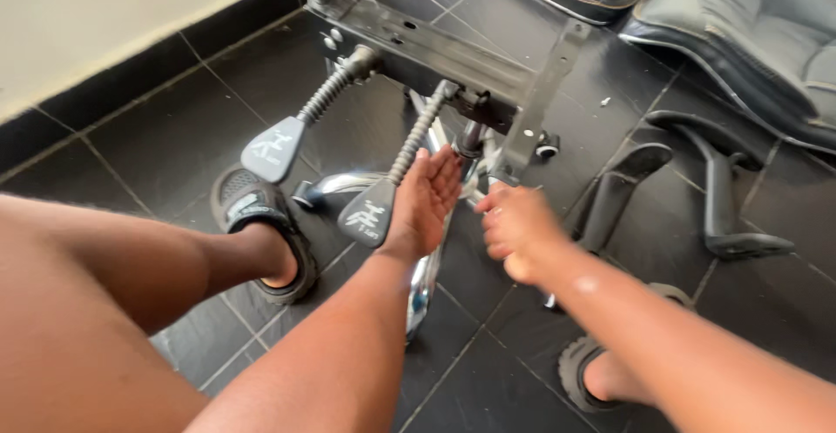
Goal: The person disassembles an office chair by removing the seat cushion and detaching the metal mounting plate from the gas lift using an Allen key. The person uses both hands to unscrew bolts and separate components, placing them on the floor.
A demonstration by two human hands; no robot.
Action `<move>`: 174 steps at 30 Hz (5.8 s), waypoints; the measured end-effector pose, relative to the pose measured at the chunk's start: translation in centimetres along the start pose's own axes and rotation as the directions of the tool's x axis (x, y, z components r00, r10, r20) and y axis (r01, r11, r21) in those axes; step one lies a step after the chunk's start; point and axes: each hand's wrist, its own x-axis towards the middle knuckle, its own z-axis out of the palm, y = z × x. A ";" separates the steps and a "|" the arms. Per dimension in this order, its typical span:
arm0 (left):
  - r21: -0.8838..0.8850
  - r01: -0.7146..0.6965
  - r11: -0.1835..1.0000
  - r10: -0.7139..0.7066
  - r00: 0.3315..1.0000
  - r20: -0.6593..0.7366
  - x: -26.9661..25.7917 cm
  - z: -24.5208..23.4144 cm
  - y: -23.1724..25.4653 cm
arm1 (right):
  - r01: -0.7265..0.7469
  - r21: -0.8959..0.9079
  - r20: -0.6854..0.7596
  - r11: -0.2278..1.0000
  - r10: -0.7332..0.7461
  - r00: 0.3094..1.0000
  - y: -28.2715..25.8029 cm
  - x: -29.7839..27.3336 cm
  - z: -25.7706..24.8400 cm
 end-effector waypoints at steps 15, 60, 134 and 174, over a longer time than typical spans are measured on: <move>0.040 -0.046 0.998 0.043 0.997 0.064 -0.7 -0.7 -0.2 | 0.394 0.057 -0.139 0.917 -0.384 0.913 2.1 -1.2 -0.5; 0.918 -0.045 0.393 0.550 0.812 -0.196 -0.4 7.1 1.9 | 0.185 0.442 -0.062 0.878 -0.176 0.982 -13.2 5.4 0.1; 0.748 -0.162 0.644 0.383 0.914 -0.132 -3.3 4.3 2.4 | 0.525 -0.289 -0.065 0.801 -0.564 0.824 4.2 -1.9 -1.7; 0.017 -0.076 0.997 0.053 0.503 -0.863 -1.5 12.3 1.5 | 0.402 -0.155 -0.074 0.902 -0.416 0.906 2.9 0.0 -2.8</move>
